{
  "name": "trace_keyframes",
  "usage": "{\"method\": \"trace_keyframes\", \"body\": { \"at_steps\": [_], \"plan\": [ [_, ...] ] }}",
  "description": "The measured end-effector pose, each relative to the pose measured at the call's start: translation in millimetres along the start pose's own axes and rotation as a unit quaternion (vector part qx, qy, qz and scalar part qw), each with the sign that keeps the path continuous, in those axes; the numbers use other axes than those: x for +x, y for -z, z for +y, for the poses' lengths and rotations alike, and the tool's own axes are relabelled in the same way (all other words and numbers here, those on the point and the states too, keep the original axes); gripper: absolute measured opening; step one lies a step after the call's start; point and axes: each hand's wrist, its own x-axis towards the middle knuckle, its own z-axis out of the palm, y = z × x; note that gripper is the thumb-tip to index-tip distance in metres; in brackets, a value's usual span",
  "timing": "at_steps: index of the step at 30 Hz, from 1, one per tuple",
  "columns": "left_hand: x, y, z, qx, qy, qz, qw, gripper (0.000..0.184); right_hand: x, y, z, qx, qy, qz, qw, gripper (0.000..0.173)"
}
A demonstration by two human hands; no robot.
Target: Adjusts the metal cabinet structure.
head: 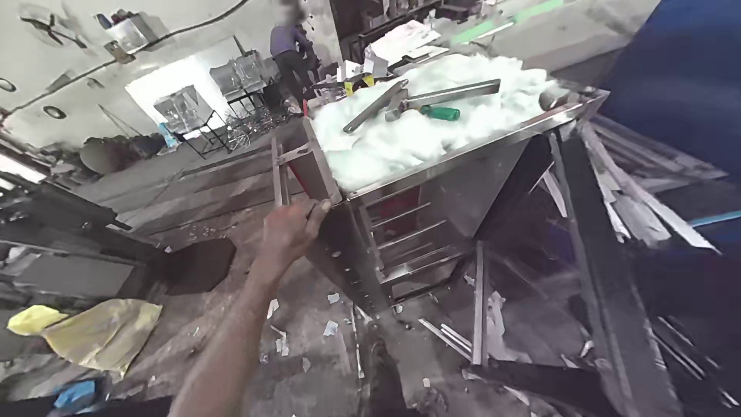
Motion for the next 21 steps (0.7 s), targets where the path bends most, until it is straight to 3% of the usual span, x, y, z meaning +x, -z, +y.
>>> {"method": "trace_keyframes", "body": {
  "at_steps": [4, 6, 10, 12, 21],
  "plan": [
    [-0.4, 0.0, 0.8, -0.002, -0.014, 0.014, 1.000, 0.064, 25.9, -56.3, -65.7, -0.033, 0.123, -0.131, 0.983, 0.029],
    [-1.5, -1.2, 0.3, -0.003, -0.021, 0.015, 1.000, 0.065, 37.6, -78.1, -92.7, -0.033, 0.121, -0.152, 0.980, 0.022],
    [-2.9, -2.7, -2.5, -0.009, -0.027, 0.018, 0.999, 0.065, 69.8, -133.3, -105.3, 0.059, 0.080, -0.203, 0.974, 0.030],
    [-2.5, -1.6, -2.0, -0.012, -0.028, 0.014, 0.999, 0.065, 85.9, -160.0, -116.4, 0.110, 0.104, -0.220, 0.964, 0.027],
    [-3.0, -1.8, -4.4, 0.014, -0.041, -0.013, 0.999, 0.067, 142.6, -235.4, -169.3, 0.064, 0.116, -0.219, 0.967, 0.032]
  ]
}}
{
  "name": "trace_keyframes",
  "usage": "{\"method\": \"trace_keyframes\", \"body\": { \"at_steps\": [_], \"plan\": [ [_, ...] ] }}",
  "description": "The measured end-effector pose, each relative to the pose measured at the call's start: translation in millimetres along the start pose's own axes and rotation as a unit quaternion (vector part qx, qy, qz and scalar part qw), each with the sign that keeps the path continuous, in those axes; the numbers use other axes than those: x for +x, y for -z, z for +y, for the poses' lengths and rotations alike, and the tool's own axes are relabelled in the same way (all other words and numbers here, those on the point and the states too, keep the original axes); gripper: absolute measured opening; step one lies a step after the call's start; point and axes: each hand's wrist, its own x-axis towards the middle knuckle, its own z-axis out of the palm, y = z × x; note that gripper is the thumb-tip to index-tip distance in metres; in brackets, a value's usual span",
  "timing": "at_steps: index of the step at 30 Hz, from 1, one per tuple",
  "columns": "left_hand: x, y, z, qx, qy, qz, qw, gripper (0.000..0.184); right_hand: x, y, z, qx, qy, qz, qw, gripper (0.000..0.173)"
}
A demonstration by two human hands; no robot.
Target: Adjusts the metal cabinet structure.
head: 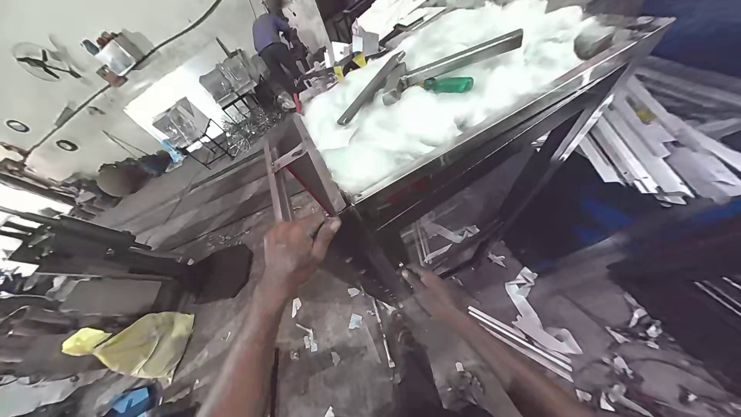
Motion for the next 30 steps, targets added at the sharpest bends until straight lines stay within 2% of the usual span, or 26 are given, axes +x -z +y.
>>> {"method": "trace_keyframes", "body": {
  "at_steps": [10, 17, 21, 24, 28, 30],
  "plan": [
    [0.7, -2.7, -2.9, 0.001, -0.019, 0.001, 1.000, 0.063, 38.8, -18.9, -7.9, 0.014, -0.019, 0.057, 0.998, 0.031],
    [0.2, -4.8, -4.0, -0.004, -0.021, 0.014, 1.000, 0.066, 44.7, -22.8, -8.7, 0.001, -0.031, 0.076, 0.997, 0.031],
    [-0.4, -4.8, -1.9, 0.001, -0.019, 0.011, 1.000, 0.067, 39.9, -20.0, -0.3, -0.028, -0.019, 0.068, 0.997, 0.038],
    [-0.8, -4.6, -1.3, 0.005, -0.027, 0.015, 1.000, 0.065, 36.4, -15.1, 5.6, -0.046, 0.006, 0.042, 0.998, 0.035],
    [0.0, -5.0, -3.2, 0.012, -0.035, 0.015, 0.999, 0.067, 22.2, -13.8, 19.4, -0.034, 0.060, 0.058, 0.996, 0.031],
    [-1.5, -6.2, -4.3, 0.007, -0.033, 0.017, 0.999, 0.067, 7.0, -11.2, 23.2, -0.018, 0.057, 0.056, 0.997, 0.031]
  ]
}}
